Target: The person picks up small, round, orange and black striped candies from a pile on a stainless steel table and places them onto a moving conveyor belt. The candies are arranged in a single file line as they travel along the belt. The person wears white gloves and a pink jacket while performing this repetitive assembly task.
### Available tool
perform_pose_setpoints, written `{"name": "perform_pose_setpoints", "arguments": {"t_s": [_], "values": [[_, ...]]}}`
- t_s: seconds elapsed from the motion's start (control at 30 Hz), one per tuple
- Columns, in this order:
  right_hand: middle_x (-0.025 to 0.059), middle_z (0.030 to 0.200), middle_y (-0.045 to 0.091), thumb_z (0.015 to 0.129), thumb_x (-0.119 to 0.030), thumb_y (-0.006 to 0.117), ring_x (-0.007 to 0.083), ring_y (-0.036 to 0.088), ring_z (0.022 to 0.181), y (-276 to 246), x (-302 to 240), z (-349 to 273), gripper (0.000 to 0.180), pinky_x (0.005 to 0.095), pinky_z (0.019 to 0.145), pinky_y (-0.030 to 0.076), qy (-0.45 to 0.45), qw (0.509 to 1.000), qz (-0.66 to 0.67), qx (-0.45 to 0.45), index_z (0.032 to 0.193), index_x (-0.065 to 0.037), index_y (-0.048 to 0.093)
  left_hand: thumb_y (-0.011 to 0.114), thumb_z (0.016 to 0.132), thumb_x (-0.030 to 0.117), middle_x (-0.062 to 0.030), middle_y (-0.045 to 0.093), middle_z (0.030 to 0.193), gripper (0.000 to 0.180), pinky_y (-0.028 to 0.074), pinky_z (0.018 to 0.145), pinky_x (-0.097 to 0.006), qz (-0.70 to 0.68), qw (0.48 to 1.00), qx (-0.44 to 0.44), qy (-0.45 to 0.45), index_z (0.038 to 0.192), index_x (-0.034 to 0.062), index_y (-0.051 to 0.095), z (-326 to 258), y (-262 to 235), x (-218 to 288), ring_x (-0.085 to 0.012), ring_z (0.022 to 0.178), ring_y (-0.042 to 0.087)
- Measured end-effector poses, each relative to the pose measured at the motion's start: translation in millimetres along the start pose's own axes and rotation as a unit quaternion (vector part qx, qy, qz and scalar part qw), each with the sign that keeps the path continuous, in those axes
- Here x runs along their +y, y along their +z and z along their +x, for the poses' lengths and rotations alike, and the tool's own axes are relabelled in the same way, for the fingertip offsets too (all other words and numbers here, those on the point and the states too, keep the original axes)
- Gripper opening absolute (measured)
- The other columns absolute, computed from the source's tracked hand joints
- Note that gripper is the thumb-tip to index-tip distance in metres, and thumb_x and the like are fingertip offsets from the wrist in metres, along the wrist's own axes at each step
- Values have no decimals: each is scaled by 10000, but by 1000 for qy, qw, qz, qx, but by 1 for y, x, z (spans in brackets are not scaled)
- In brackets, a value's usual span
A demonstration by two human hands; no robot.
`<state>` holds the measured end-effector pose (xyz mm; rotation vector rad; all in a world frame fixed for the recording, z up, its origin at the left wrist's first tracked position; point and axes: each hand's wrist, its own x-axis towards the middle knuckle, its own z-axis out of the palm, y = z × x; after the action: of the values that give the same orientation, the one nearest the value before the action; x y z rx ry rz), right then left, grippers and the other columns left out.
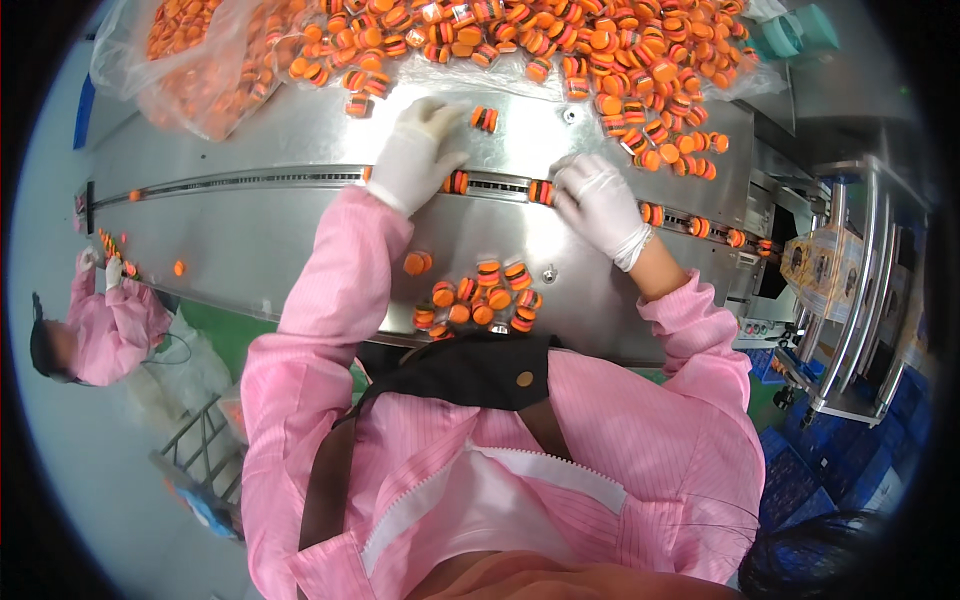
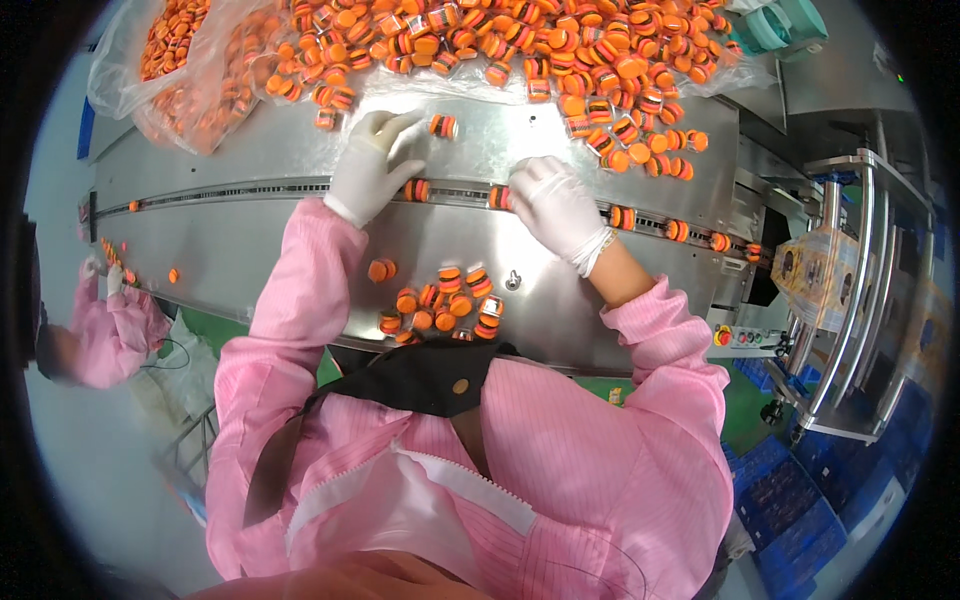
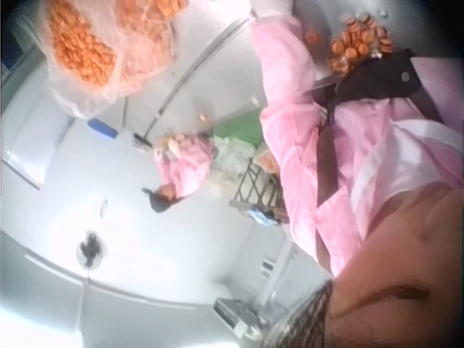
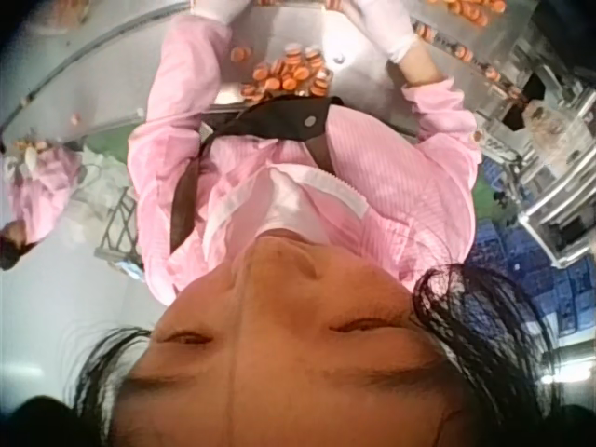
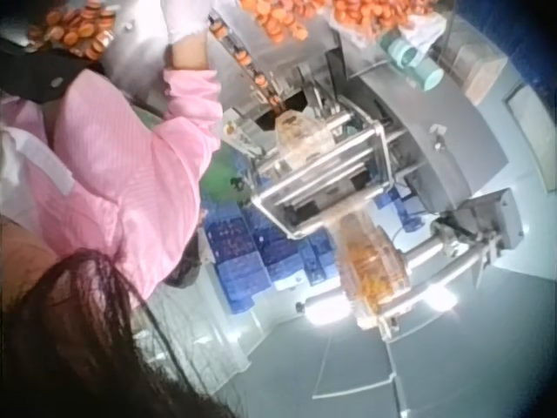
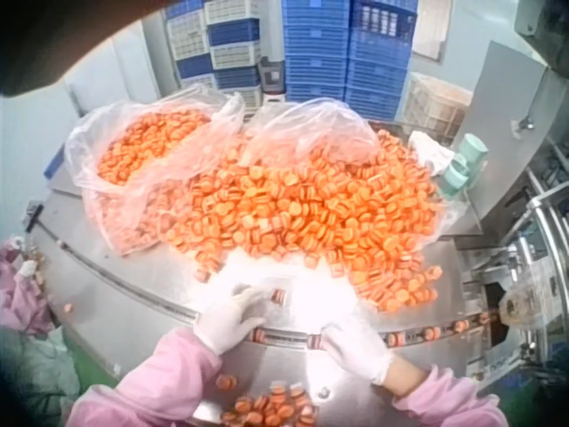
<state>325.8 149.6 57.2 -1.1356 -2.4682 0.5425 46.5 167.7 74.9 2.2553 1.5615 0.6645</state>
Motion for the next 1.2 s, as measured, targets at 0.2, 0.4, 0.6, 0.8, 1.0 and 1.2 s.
{"name": "perform_pose_setpoints", "arguments": {"t_s": [0.2, 0.4, 0.6, 0.8, 1.0, 1.2], "values": [[161, 1099, 573, 878, -159, 595, 360, 615, 942, -12, 20, 45, 228, 439, 780, 522, 134, 980, -73, 128, 1069, -37, 570, 622, 848, 72, -103, 583, 1020, 341, 464, 885, -393, -15, 986, -149, 73, 1185, 115, 604, 30, 47, -26, -315, 978, 552], [275, 1103, 524, 872, -224, 627, 395, 669, 866, -5, 20, 108, 362, 457, 714, 563, 259, 953, -152, -38, 1126, -1, 496, 636, 888, 145, -107, 637, 896, 251, 516, 713, -379, -145, 981, -68, -110, 1121, 74, 574, 7, 10, -5, -268, 791, 643], [228, 1115, 548, 797, -338, 724, 372, 670, 924, -3, 27, 120, 543, 456, 741, 554, 307, 930, -189, -73, 1169, -20, 486, 619, 908, 66, -13, 610, 796, 146, 451, 581, -234, -189, 952, 17, -242, 1036, 41, 554, -50, -48, -80, -74, 655, 549], [200, 1206, 528, 776, -380, 752, 345, 653, 987, 0, 30, 106, 635, 453, 802, 541, 294, 940, -156, -74, 1233, -33, 478, 670, 858, 113, -51, 605, 802, 213, 486, 651, -275, -148, 935, -44, -319, 1041, 20, 609, -90, -58, -109, -129, 681, 571], [203, 1198, 566, 756, -349, 769, 359, 645, 1001, -7, 44, 111, 659, 450, 824, 532, 252, 943, -168, -141, 1251, -14, 490, 750, 780, 185, -104, 610, 759, 292, 490, 692, -345, -33, 940, -131, -315, 984, 27, 613, -68, -41, -109, -218, 707, 611], [208, 1024, 635, 824, -196, 633, 394, 643, 908, -6, 62, 115, 326, 467, 792, 524, 203, 952, -176, -149, 1079, -15, 541, 841, 695, 265, -155, 665, 918, 480, 504, 781, -348, -35, 950, 56, -304, 1020, 9, 598, -11, -47, -108, -279, 877, 662]]}}
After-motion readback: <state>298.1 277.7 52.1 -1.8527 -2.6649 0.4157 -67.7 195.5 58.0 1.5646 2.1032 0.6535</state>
